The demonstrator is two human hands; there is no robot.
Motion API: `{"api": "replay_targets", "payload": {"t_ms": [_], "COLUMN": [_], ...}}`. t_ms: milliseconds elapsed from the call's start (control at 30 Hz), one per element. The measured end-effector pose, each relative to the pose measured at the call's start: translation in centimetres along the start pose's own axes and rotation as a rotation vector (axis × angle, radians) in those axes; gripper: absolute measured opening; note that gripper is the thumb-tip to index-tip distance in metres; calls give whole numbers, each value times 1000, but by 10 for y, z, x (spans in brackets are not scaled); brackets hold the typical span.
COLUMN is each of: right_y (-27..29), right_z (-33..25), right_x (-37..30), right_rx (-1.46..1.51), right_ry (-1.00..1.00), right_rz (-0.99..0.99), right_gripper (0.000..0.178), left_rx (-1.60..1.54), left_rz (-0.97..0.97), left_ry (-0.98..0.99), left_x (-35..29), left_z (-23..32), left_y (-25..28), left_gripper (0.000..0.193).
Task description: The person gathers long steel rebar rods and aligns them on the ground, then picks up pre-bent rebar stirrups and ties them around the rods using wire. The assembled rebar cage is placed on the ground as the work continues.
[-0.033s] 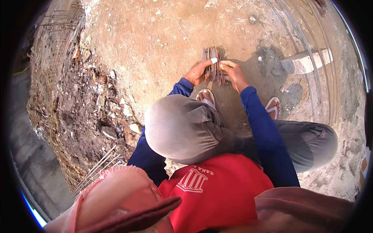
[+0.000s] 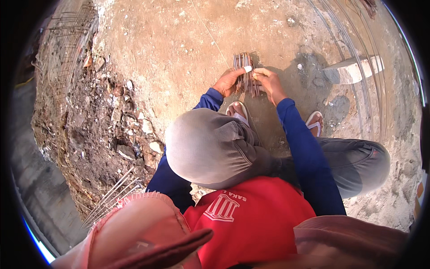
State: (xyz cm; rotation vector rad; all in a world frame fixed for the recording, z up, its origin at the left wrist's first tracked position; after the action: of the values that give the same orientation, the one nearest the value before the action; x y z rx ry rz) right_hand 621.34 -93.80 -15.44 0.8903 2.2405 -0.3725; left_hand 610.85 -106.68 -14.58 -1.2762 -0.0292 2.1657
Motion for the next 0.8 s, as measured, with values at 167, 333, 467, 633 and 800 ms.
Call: {"api": "replay_targets", "payload": {"t_ms": [167,333,467,633,800], "right_y": [1,15,25,26,13], "right_z": [-11,-43,-77,-107,-74], "right_x": [-3,0,-1,8,5], "right_rx": [-147,-449,-737,-908,-1192], "right_ry": [102,297,510,526,880], "right_rz": [25,26,-33,-43,-145], "right_gripper": [26,26,28,28,22], "left_rx": [-13,-69,4,118,41], "left_rz": [127,117,143,175,270], "left_ry": [11,-37,-47,-67,-138], "left_x": [6,0,-8,-21,-31], "left_z": [0,6,10,20,37], "left_y": [2,10,24,45,69], "left_gripper": [31,28,26,25,27]}}
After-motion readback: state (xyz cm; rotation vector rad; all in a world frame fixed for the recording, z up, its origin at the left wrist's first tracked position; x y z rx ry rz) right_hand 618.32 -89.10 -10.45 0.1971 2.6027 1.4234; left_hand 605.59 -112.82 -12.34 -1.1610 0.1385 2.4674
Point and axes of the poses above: each hand's wrist, its own x-axis towards the middle knuckle, its own y-axis out of the back of the hand, z = x × y, the point moved 4 cm from there along x, towards the middle knuckle, and after that the axes turned 14 degrees about z, right-handed, at the moved point
